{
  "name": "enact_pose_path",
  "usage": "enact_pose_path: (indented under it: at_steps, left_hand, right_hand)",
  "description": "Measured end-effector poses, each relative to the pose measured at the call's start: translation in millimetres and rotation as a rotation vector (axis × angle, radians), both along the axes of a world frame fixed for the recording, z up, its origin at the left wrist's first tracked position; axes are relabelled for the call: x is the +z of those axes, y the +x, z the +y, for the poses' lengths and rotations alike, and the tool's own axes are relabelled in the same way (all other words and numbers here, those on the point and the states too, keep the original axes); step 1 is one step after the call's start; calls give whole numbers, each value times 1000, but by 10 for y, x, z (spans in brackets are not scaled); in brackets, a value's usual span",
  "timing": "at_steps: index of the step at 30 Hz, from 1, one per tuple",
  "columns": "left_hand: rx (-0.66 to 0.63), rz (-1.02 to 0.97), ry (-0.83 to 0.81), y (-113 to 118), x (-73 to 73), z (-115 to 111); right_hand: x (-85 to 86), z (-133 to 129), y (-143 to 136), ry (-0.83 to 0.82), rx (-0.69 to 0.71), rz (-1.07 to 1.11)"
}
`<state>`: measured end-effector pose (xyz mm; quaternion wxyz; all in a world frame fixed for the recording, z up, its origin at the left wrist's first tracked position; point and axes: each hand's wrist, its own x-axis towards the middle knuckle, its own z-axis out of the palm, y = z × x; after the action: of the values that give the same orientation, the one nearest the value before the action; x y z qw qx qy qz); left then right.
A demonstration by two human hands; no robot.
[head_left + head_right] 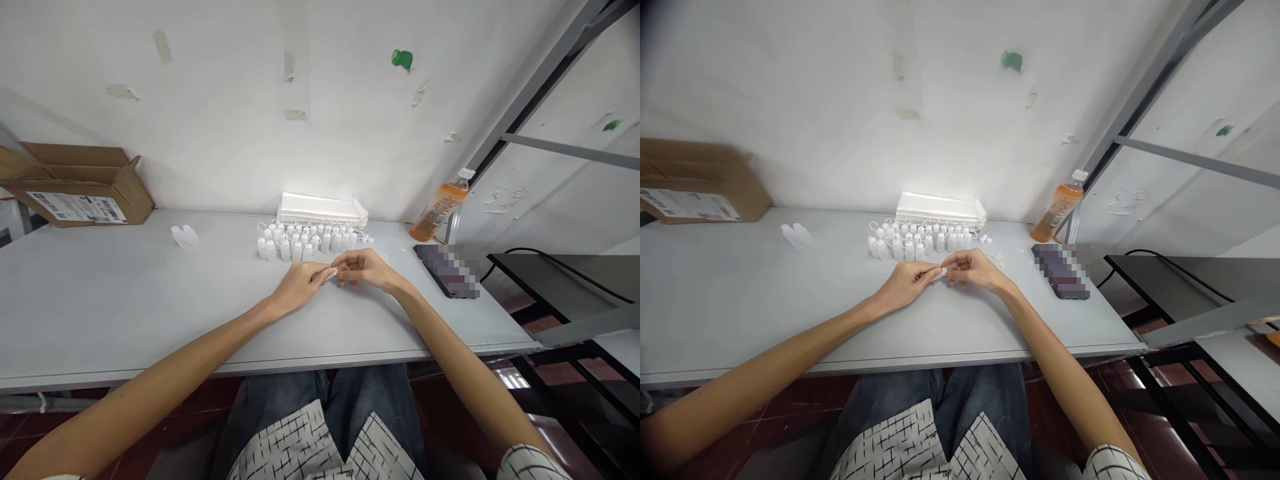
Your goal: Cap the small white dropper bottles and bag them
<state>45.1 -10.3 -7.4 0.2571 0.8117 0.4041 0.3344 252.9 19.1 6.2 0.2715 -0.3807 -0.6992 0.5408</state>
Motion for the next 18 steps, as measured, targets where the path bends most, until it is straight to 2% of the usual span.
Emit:
enact_pose_path:
  at_steps: [6,14,18]
  left_hand:
    - [-5,86,9,-9,4,5]
    - [39,90,23,-34,-27,37]
    - [12,89,27,-56,-27,52]
  right_hand:
    - [6,-23,-42,7,10,-4]
    - [9,12,40,15,-23,8]
    - [15,17,56,16,-32,12]
